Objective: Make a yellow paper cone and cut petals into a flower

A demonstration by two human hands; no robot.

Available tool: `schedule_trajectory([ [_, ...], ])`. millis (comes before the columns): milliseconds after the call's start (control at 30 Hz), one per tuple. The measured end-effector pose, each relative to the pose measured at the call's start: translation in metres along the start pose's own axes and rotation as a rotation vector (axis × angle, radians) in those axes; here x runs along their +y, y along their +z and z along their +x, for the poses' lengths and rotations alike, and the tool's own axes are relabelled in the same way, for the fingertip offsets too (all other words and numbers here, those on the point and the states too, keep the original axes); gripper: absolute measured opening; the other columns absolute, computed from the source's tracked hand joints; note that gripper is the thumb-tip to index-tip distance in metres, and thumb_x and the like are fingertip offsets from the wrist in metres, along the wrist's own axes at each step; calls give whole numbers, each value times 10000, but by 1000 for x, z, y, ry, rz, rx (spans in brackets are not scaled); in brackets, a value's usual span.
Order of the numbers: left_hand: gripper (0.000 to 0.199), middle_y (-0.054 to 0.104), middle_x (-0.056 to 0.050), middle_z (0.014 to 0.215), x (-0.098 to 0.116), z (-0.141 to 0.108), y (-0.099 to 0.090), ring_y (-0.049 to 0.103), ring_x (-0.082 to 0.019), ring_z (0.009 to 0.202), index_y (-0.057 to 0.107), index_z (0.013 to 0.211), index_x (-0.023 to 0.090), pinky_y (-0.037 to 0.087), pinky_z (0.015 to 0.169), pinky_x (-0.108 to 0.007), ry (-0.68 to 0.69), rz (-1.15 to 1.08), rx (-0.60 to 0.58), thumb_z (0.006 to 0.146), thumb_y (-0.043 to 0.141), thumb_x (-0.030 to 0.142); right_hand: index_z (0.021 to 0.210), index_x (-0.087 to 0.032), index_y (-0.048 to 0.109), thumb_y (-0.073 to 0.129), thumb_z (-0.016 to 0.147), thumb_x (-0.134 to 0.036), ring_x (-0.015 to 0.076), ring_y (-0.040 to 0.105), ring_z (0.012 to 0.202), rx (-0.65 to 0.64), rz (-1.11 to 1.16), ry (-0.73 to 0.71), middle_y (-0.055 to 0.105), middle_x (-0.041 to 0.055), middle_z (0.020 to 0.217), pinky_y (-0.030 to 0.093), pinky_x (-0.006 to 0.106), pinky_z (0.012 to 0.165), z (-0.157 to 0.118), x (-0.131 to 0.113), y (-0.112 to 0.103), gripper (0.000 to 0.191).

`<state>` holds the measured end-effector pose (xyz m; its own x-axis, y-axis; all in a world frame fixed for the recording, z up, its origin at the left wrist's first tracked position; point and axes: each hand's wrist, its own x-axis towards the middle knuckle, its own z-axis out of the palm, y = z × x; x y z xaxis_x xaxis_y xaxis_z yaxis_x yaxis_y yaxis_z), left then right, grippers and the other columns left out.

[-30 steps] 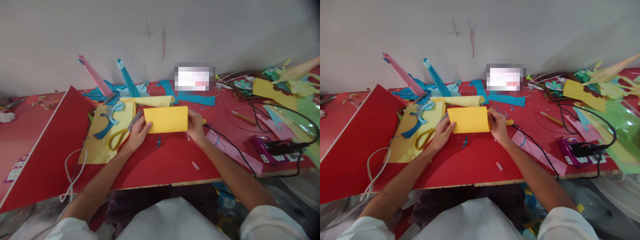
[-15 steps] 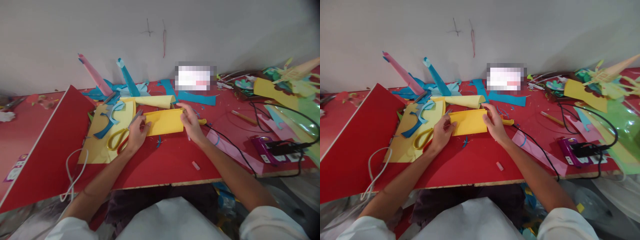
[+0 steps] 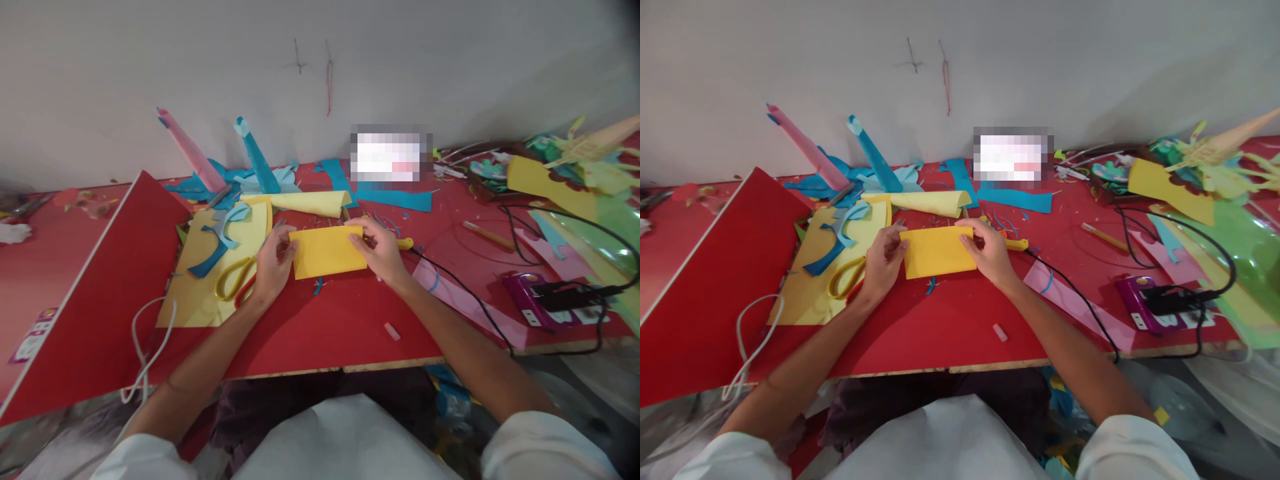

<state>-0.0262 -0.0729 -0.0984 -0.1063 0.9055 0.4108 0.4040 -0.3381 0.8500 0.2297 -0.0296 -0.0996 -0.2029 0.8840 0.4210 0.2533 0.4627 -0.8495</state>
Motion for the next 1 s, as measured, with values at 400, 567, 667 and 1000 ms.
schedule_trajectory([
  [400, 208, 592, 7, 845, 1, 1, -1, 594, -127, 747, 633, 1141, 228, 476, 657, -230, -3, 15, -18, 993, 655, 372, 1175, -263, 743, 661, 1008, -563, 181, 599, 691, 2, 10, 22, 757, 57, 1000, 459, 325, 603, -1, 0, -1, 353],
  [567, 207, 586, 4, 836, 3, 1, -2, 580, -133, 735, 627, 1141, 231, 468, 647, -238, 0, 24, -31, 1005, 647, 385, 1186, -278, 738, 661, 1001, -580, 202, 624, 712, -2, 7, 34, 746, 57, 963, 464, 333, 594, 0, 0, -1, 363],
  [667, 198, 591, -1, 844, 2, 0, -2, 583, -138, 746, 627, 1132, 230, 473, 664, -247, 2, 26, -33, 1019, 631, 393, 1180, -278, 738, 654, 1002, -591, 208, 634, 722, -1, -6, 26, 743, 57, 958, 474, 338, 600, 0, 0, -1, 370],
  [1000, 171, 584, 9, 826, 1, -1, -1, 571, -124, 710, 643, 1109, 219, 455, 647, -239, 10, 31, -22, 999, 648, 350, 1163, -260, 722, 650, 1007, -601, 204, 659, 733, 46, 77, 57, 715, 46, 883, 497, 328, 628, -1, -3, -2, 382],
])
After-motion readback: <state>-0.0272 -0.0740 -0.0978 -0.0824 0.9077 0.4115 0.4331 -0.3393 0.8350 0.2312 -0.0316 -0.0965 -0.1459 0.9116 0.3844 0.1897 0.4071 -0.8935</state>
